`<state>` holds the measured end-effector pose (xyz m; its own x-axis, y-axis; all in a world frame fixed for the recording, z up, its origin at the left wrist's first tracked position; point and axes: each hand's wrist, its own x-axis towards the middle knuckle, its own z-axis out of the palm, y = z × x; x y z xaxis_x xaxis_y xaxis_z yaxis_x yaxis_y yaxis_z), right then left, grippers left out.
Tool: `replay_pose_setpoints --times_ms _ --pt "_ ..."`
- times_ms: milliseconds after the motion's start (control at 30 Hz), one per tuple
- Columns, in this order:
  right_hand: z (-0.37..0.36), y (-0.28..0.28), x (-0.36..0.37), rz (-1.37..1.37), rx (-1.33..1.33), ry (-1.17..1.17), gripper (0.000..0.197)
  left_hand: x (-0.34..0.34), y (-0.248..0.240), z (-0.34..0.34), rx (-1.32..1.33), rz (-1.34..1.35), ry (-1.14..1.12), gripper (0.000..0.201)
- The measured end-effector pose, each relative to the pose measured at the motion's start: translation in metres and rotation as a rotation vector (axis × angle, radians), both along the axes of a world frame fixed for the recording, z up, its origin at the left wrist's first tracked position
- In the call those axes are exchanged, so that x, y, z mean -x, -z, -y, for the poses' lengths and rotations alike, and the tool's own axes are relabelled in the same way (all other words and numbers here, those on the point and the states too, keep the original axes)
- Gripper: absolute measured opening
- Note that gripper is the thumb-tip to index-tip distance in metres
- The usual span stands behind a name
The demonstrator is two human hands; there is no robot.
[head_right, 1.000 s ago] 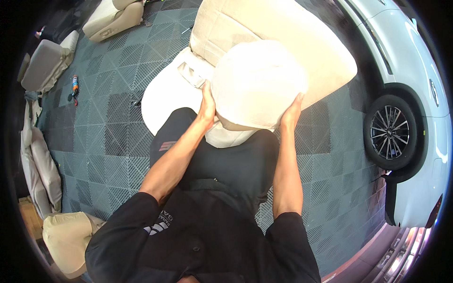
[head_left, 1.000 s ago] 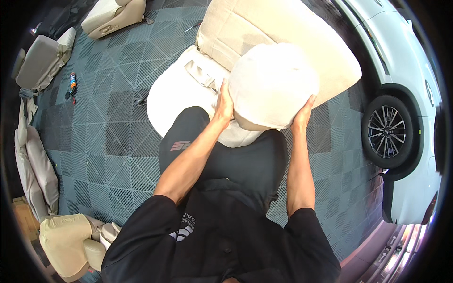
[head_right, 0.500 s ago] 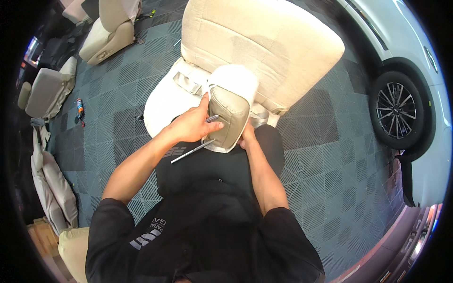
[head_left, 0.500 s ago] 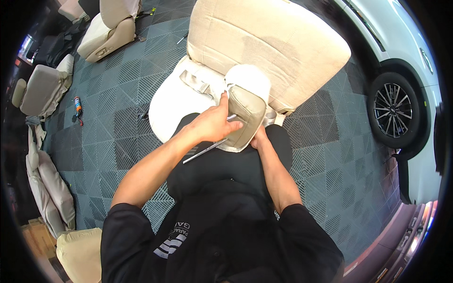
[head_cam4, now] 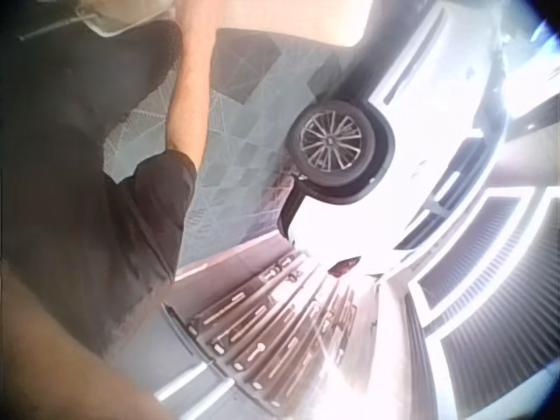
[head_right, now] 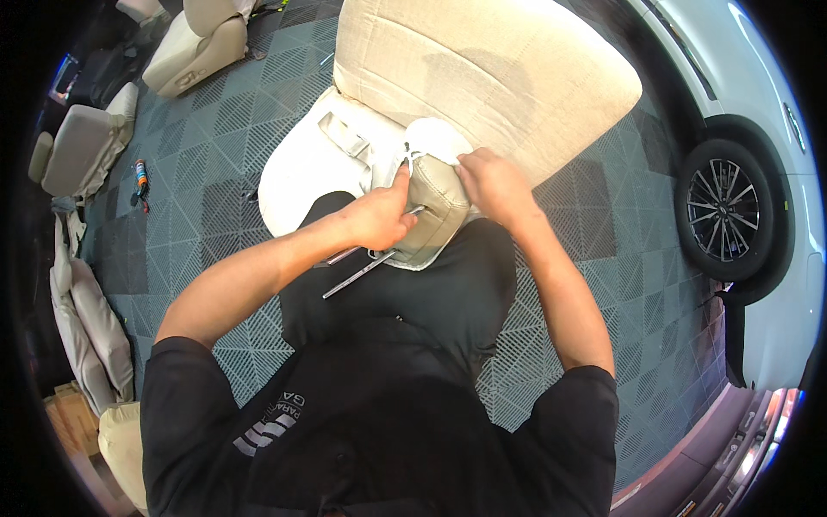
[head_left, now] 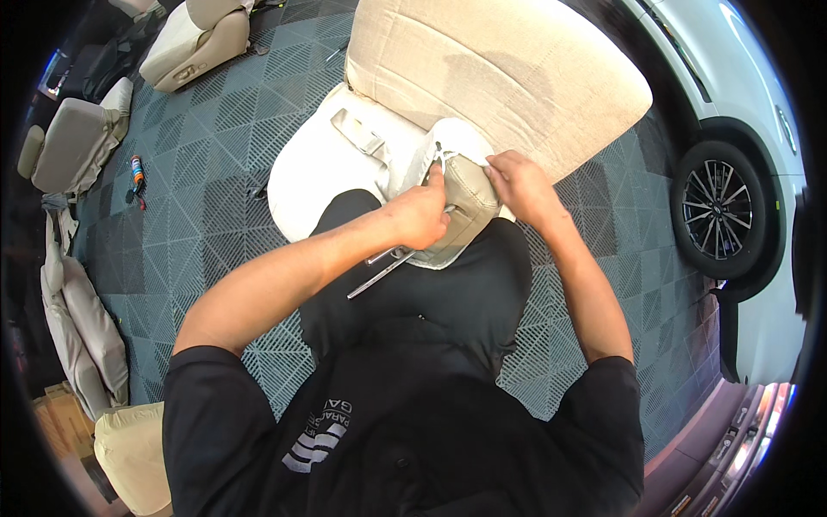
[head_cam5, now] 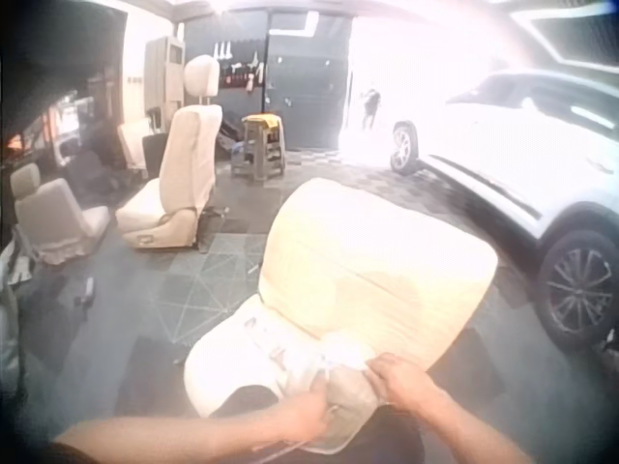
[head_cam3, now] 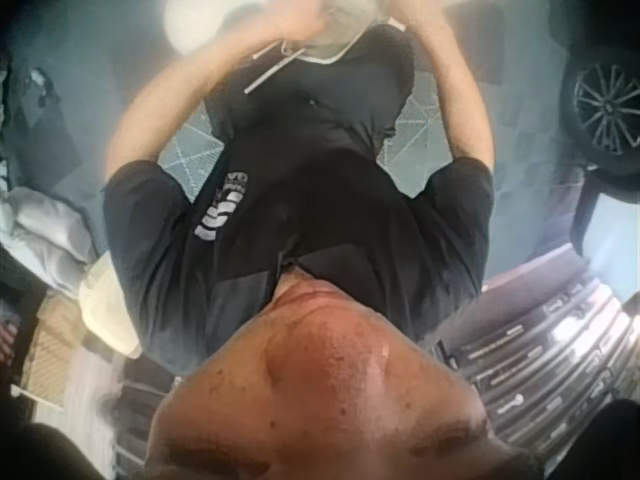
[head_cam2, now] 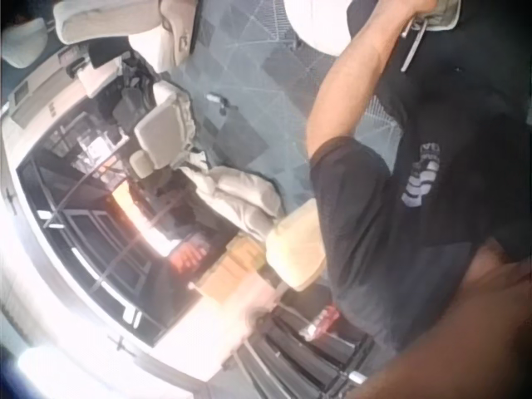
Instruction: The person installs a white fabric cover onto a beige car headrest. They pull the cover over the headrest, align the metal support rods, and secure the bottom of the cover using a drawstring and a plastic fastener. Finally, they place the covered headrest onto a green plastic chair.
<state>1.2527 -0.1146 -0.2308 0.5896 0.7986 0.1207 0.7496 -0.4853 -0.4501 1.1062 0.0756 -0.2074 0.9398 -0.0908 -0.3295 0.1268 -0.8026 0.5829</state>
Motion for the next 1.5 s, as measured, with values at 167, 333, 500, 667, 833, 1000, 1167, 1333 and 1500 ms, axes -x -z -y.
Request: replay_pose_setpoints --times_ms 167,333,500,667,833,1000,1167,1333,1500 --pt "-0.009 0.018 0.011 0.103 -0.181 0.176 0.023 -0.003 0.001 0.007 0.042 -0.035 -0.036 0.08" --pt "-0.02 0.034 0.006 -0.198 -0.289 0.39 0.034 -0.014 0.01 0.011 0.003 0.015 -0.023 0.078" --pt "-0.019 0.037 -0.009 -0.304 -0.251 0.404 0.063 -0.028 0.008 0.017 -0.01 0.016 0.026 0.077" --pt "-0.003 0.033 0.006 -0.278 -0.224 0.524 0.065 -0.041 0.02 0.041 -0.005 0.0 0.028 0.078" --pt "0.004 0.048 0.014 -0.192 -0.394 0.662 0.064 -0.053 0.037 0.051 0.017 0.051 0.033 0.079" --pt "0.01 0.029 0.025 -0.151 -0.225 0.539 0.056 -0.049 0.007 0.033 0.1 -0.059 0.108 0.075" --pt "0.028 0.041 0.047 0.093 -0.19 0.481 0.048 0.006 0.043 -0.034 0.554 0.045 -0.338 0.054" --pt "0.032 0.061 0.064 0.241 -0.291 0.56 0.041 0.039 0.137 -0.027 0.357 -0.024 -0.343 0.063" --pt "0.036 0.04 0.079 0.294 -0.357 0.387 0.043 0.028 0.149 0.004 0.305 0.16 -0.363 0.051"
